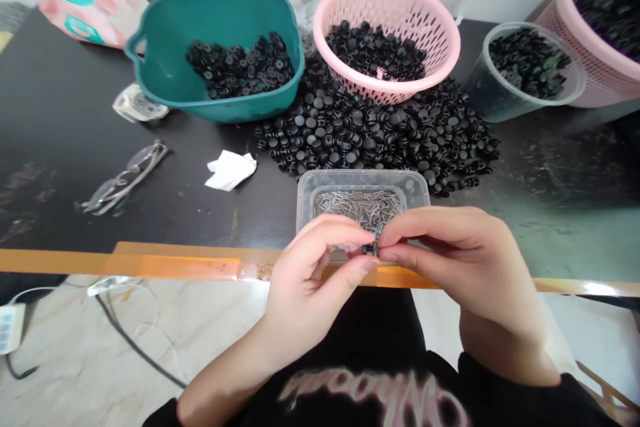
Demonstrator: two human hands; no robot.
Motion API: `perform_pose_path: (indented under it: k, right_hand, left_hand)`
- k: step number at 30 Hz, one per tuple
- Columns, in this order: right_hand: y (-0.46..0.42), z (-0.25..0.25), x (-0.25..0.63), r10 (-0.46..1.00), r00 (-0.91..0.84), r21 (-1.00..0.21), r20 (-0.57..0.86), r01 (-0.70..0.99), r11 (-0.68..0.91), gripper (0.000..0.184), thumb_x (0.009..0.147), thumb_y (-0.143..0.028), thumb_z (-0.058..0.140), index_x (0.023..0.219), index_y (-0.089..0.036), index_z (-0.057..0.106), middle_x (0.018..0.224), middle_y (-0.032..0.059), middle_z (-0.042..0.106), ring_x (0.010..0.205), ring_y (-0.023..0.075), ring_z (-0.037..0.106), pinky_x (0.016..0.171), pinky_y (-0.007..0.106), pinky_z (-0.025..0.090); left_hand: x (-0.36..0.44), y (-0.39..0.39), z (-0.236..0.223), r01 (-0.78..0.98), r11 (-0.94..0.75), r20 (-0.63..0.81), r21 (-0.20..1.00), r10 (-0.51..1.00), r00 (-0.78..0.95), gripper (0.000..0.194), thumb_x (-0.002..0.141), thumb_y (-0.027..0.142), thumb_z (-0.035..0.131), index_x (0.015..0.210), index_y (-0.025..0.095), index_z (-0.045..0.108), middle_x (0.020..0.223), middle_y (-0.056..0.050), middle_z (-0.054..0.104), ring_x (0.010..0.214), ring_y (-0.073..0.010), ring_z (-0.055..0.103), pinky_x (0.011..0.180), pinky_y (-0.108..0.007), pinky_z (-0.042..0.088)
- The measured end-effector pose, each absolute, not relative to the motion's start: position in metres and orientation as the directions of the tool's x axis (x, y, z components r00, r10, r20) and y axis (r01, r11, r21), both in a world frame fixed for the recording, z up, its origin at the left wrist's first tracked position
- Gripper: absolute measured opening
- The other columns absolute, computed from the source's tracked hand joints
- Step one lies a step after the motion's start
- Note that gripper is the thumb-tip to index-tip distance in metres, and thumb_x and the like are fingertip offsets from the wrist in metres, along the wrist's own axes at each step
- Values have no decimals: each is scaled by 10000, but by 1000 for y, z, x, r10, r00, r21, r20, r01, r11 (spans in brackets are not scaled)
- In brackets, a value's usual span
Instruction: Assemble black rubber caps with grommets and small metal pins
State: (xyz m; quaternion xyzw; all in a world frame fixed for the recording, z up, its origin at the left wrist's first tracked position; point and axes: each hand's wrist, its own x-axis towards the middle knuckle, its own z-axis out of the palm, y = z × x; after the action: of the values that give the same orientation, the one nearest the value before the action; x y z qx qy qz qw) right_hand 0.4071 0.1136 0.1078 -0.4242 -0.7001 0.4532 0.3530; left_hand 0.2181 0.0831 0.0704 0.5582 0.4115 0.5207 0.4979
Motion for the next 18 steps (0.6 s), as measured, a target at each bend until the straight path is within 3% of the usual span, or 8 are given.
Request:
perform_pose_path:
  k: [5,9,12,14,16,17,18]
  right_hand:
    - [125,111,406,881,-472,-937,6,306,170,110,868,-132,792,810,-207,736,723,-64,733,626,61,644,584,131,490]
    - [126,104,398,865,-501,-979,17,167,116,130,923,-240,758,820,-205,688,693,-53,709,587,71,631,527,152,480]
    - [143,112,396,809,-569,-947,146,156,280,192,980,-341,683,850,-203,707,748,-22,726,652,92,664,585,170,524]
    - [173,126,396,778,-580,-870,242,224,438,277,1030,-374,583,921,-175,743,845,2,748,750,92,683,687,172,543]
    - [220,139,398,841,-430,-674,329,517,528,415,1052,-378,481,923,-102,762,845,8,739,772,68,655,733,172,501]
    - [247,144,399,895,-300,-542,330,716,439,474,1048,-386,407,1027,-72,760,950,-2,746,913,71,665,823,184,465]
    - [274,147,399,924,-237,-498,300,787,364,519,1026,-390,376,1171,-30,721,1089,8,741,1091,114,638,894,220,428]
  left_hand:
    - [217,78,70,-84,-92,101,992,989,111,177,895,113,749,991,262,748,994,-4,709,909,-121,675,803,-211,572]
    - [221,78,68,-419,92,-44,904,992,122,94,888,155,773,915,235,732,896,19,705,715,-73,671,687,-168,585]
    - [224,83,68,-594,183,-124,784,982,140,45,907,222,771,930,222,732,844,20,708,672,-54,656,700,-149,586]
    - [224,85,69,-628,191,-149,754,982,120,38,917,227,762,938,214,734,842,15,709,679,-46,646,706,-127,572]
    - [223,85,70,-628,178,-145,757,984,103,32,914,210,761,928,207,733,847,13,706,687,-42,638,707,-115,560]
    - [223,84,71,-623,171,-141,763,985,98,35,909,203,764,920,207,731,856,12,706,686,-43,634,709,-120,560]
    - [222,83,71,-613,168,-138,772,986,96,41,904,203,768,914,207,729,869,9,708,684,-46,631,709,-128,561]
